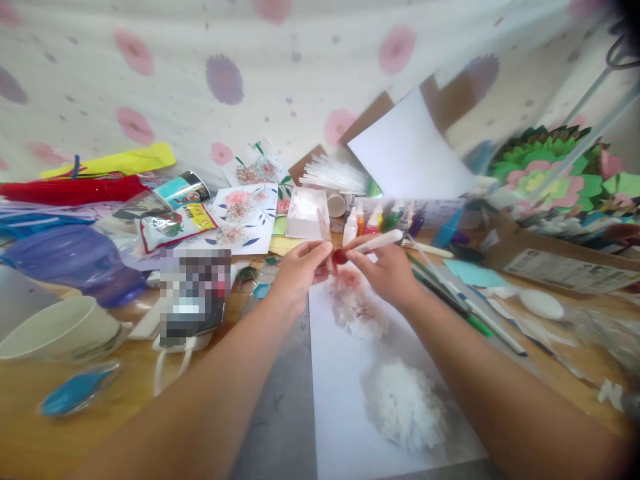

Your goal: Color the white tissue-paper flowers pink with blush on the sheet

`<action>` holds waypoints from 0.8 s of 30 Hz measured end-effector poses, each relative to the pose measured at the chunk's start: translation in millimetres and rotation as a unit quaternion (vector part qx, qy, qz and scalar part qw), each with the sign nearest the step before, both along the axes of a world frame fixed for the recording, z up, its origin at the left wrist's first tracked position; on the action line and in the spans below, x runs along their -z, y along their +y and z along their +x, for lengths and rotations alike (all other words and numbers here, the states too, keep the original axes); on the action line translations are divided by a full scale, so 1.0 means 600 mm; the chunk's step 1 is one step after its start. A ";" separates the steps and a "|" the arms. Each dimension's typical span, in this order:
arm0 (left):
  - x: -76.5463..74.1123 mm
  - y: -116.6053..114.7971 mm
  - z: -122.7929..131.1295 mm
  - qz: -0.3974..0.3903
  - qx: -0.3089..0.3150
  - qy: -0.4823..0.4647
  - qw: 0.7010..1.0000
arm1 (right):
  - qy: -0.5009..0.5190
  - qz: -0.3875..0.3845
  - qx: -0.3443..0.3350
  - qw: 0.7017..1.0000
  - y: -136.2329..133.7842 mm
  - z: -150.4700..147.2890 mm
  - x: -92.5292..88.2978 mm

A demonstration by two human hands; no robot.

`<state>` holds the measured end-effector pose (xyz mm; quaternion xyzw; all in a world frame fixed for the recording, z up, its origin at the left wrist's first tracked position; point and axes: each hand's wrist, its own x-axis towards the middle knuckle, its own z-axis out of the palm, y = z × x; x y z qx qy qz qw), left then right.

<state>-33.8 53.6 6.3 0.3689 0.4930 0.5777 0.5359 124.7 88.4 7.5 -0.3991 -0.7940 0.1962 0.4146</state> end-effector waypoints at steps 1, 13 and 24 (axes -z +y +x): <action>0.001 0.001 0.000 0.006 0.000 -0.004 1.000 | -0.001 0.000 0.000 1.000 0.001 0.000 0.001; 0.004 0.007 0.014 0.012 -0.006 -0.062 0.998 | -0.042 -0.047 0.056 0.996 0.009 0.020 -0.004; -0.001 -0.001 0.014 0.030 0.027 -0.047 0.998 | -0.014 -0.043 -0.004 0.999 -0.006 0.025 -0.015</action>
